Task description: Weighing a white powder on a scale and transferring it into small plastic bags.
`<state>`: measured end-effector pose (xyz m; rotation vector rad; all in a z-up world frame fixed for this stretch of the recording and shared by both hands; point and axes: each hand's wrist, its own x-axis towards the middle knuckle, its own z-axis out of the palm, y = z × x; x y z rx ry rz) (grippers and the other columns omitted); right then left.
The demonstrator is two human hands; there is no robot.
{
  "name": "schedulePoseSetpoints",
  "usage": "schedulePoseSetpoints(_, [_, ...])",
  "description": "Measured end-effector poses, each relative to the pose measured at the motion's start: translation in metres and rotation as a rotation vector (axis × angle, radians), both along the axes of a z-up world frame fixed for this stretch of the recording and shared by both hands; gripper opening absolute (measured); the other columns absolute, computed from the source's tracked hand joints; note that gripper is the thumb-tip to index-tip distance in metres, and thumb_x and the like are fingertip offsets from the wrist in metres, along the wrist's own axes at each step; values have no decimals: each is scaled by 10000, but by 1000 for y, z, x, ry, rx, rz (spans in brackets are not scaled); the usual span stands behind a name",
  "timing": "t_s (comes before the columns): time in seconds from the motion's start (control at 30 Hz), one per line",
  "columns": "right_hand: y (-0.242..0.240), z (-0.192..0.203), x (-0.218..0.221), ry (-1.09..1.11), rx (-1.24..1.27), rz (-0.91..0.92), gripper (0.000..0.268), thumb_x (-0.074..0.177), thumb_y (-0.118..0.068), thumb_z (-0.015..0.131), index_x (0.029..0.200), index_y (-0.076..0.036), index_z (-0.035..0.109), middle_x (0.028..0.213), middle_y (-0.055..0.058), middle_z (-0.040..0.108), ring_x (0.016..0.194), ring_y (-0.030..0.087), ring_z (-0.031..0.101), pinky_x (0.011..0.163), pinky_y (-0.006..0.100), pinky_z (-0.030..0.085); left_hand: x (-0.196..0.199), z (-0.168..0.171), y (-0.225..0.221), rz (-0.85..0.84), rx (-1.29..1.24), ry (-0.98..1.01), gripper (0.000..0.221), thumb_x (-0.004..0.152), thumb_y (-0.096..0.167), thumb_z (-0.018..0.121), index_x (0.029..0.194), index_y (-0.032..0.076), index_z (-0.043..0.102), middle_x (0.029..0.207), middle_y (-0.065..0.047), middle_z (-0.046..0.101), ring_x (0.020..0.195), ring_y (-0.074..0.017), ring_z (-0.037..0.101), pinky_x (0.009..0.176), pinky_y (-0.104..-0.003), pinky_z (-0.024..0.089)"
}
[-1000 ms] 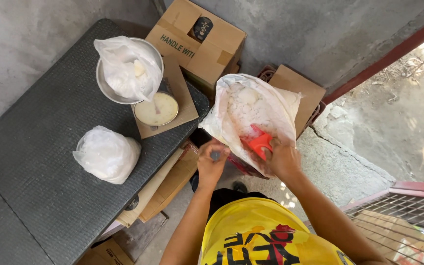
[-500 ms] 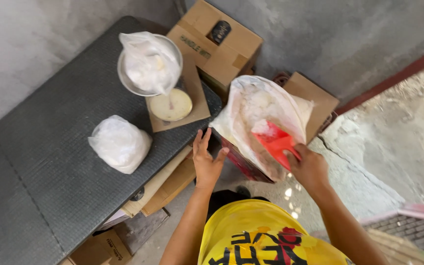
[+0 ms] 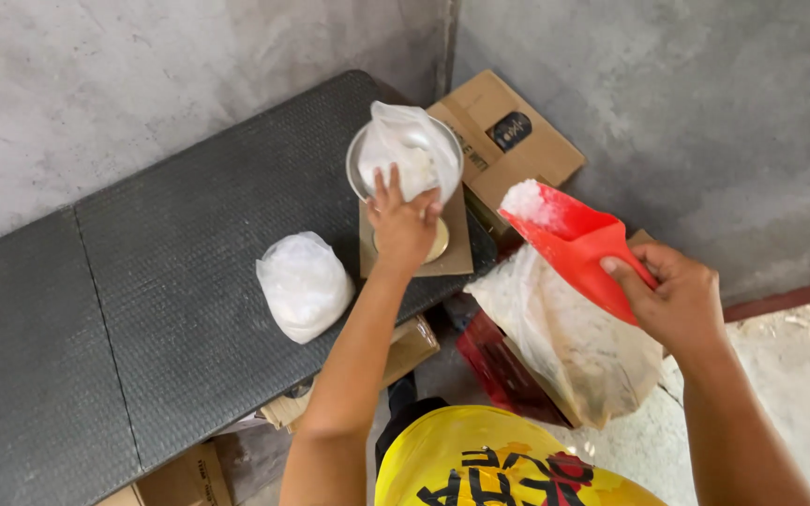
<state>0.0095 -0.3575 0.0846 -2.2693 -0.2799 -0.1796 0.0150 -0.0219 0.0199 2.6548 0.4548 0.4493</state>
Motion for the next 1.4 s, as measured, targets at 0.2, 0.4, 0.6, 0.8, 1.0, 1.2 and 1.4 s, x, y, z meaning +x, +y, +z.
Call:
schedulePoseSetpoints(0.2, [72, 32, 47, -133, -145, 167, 300, 929, -312, 804, 1038, -41, 734, 690, 105, 618, 586, 114, 480, 570, 306, 447, 46, -55, 45, 103, -183, -14, 528, 1022, 293, 611, 1463, 23, 503, 1680, -175, 220, 1560, -378, 139, 1176, -685, 169])
schedulePoseSetpoints(0.4, [167, 56, 97, -419, -487, 426, 354, 910, -428, 742, 1054, -106, 764, 791, 157, 707, 682, 371, 672, 609, 452, 531, -14, -55, 37, -66, -585, -440, 604, 1041, 178, 549, 1562, -41, 333, 1708, -251, 193, 1545, -407, 295, 1236, -444, 287])
schedulePoseSetpoints(0.6, [267, 39, 121, -668, -882, 705, 73, 756, -176, 708, 707, -124, 720, 714, 131, 711, 700, 308, 716, 601, 447, 532, -17, -53, 43, -123, -698, -466, 687, 1065, 180, 550, 1619, -26, 199, 1674, -284, 255, 1562, -409, 256, 1245, -445, 248])
schedulePoseSetpoints(0.8, [282, 59, 104, -696, -999, 644, 87, 752, -147, 705, 677, -105, 718, 683, 135, 697, 670, 289, 712, 585, 421, 526, -20, -31, 58, -129, -690, -469, 675, 1069, 208, 543, 1632, 22, 220, 1675, -286, 292, 1563, -418, 283, 1250, -442, 255])
schedulePoseSetpoints(1.0, [234, 72, 80, -509, -635, 462, 241, 865, -321, 748, 907, -84, 757, 683, 140, 702, 637, 350, 688, 557, 461, 499, -30, -25, 63, -133, -635, -487, 642, 1066, 227, 593, 1621, 63, 315, 1671, -307, 237, 1575, -441, 241, 1242, -446, 301])
schedulePoseSetpoints(1.2, [134, 11, 68, -203, -156, 192, 286, 936, -295, 814, 1010, -35, 720, 735, 122, 647, 600, 197, 582, 594, 327, 478, -53, -6, 50, -102, -658, -532, 601, 1069, 217, 592, 1614, 94, 371, 1706, -280, 216, 1599, -413, 237, 1234, -443, 320])
schedulePoseSetpoints(1.4, [26, -68, 37, 272, 594, -37, 195, 1018, -178, 746, 994, 7, 693, 757, -52, 630, 612, 31, 462, 543, 223, 360, -70, -2, -11, -185, -574, -692, 530, 1104, 171, 582, 1598, 97, 402, 1719, -230, 249, 1605, -360, 303, 1291, -427, 314])
